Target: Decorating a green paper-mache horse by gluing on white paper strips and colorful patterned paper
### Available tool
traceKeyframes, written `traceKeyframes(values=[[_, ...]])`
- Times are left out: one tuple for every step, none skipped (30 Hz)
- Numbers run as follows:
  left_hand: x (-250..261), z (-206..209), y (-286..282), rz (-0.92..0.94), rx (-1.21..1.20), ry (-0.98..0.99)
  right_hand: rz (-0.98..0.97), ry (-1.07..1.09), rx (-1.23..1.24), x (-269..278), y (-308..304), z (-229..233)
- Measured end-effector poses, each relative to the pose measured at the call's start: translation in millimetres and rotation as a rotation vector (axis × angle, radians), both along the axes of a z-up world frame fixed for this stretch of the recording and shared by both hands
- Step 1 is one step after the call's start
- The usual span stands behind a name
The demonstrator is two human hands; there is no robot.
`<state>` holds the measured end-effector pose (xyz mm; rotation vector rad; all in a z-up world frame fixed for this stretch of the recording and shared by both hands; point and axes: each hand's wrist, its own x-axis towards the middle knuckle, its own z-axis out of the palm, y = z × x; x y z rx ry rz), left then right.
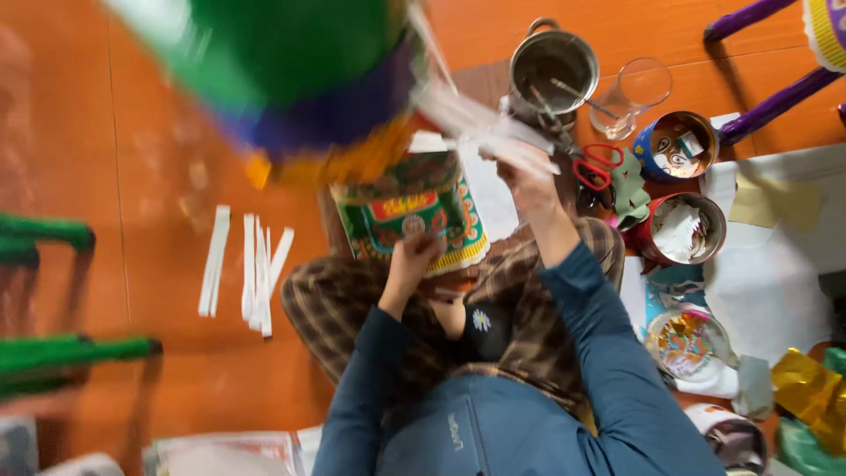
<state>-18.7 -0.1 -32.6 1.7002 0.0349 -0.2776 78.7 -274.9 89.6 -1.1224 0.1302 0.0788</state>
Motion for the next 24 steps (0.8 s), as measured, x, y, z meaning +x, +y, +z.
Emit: traceKeyframes(values=[[-2.2, 20.2, -9.8, 0.022, -0.006, 0.011, 0.022, 0.011, -0.006, -14.2, 10.6, -11.1], [-1.3, 41.1, -17.2, 0.103, -0.135, 0.027, -0.104, 0.039, -0.031, -26.7, 22.4, -21.9], [-0.3, 62.6, -24.0, 0.184, -0.265, 0.039, -0.231, 0.066, -0.057, -40.4, 34.0, -31.9], [-2.5, 77.0, -28.6, 0.208, -0.269, 0.036, -0.206, 0.065, -0.061, -59.3, 45.9, -7.8], [-4.4, 91.7, -33.1, 0.238, -0.381, 0.034, -0.188, -0.069, -0.310, -78.7, 57.0, 16.6], [-5.4, 106.1, -38.9, 0.265, -0.493, 0.029, -0.171, -0.210, -0.555, -98.5, 65.8, 40.6], [-12.3, 111.5, -39.8, 0.287, -0.496, 0.024, -0.149, -0.217, -0.555, -108.0, 71.6, 44.9], [-14.9, 118.1, -40.6, 0.305, -0.572, 0.027, -0.251, -0.508, -0.778, -114.3, 77.4, 50.5], [-17.3, 125.3, -41.7, 0.322, -0.649, 0.029, -0.356, -0.808, -0.988, -120.6, 82.6, 56.5], [-22.9, 128.4, -41.4, 0.332, -0.651, 0.014, -0.349, -0.825, -0.981, -124.1, 84.9, 53.5], [-27.9, 131.6, -41.9, 0.331, -0.648, 0.012, -0.352, -0.915, -1.032, -126.8, 86.5, 50.6], [-32.1, 135.0, -41.0, 0.326, -0.641, 0.011, -0.361, -1.003, -1.083, -129.3, 89.3, 47.5], [-35.1, 132.4, -41.2, 0.331, -0.639, -0.002, -0.361, -1.016, -1.074, -130.8, 90.5, 46.9], [-39.1, 129.3, -40.9, 0.319, -0.648, 0.003, -0.348, -1.053, -1.118, -133.6, 92.1, 45.7], [-42.4, 125.7, -40.8, 0.308, -0.656, 0.008, -0.334, -1.091, -1.162, -135.9, 93.6, 44.0], [-45.2, 123.2, -39.0, 0.311, -0.653, 0.004, -0.333, -1.094, -1.157, -138.4, 95.2, 46.4], [-47.3, 120.1, -37.2, 0.299, -0.688, -0.005, -0.323, -1.099, -1.166, -140.2, 96.7, 48.1], [-50.6, 116.2, -36.4, 0.285, -0.725, -0.011, -0.312, -1.101, -1.178, -143.5, 97.3, 49.3], [-54.7, 119.7, -36.0, 0.287, -0.723, -0.010, -0.310, -1.100, -1.176, -147.1, 99.8, 53.7], [-57.9, 123.7, -36.3, 0.306, -0.748, 0.012, -0.335, -1.116, -1.162, -149.8, 101.6, 58.6], [-60.8, 127.8, -36.7, 0.325, -0.772, 0.035, -0.359, -1.132, -1.148, -152.2, 103.4, 63.8], [-62.4, 127.3, -36.1, 0.324, -0.772, 0.032, -0.361, -1.134, -1.147, -154.2, 105.3, 64.7], [-64.0, 127.0, -35.6, 0.322, -0.774, 0.031, -0.376, -1.128, -1.155, -156.0, 107.1, 65.8], [-65.1, 126.9, -35.4, 0.319, -0.777, 0.028, -0.392, -1.123, -1.164, -157.6, 108.7, 67.1]])
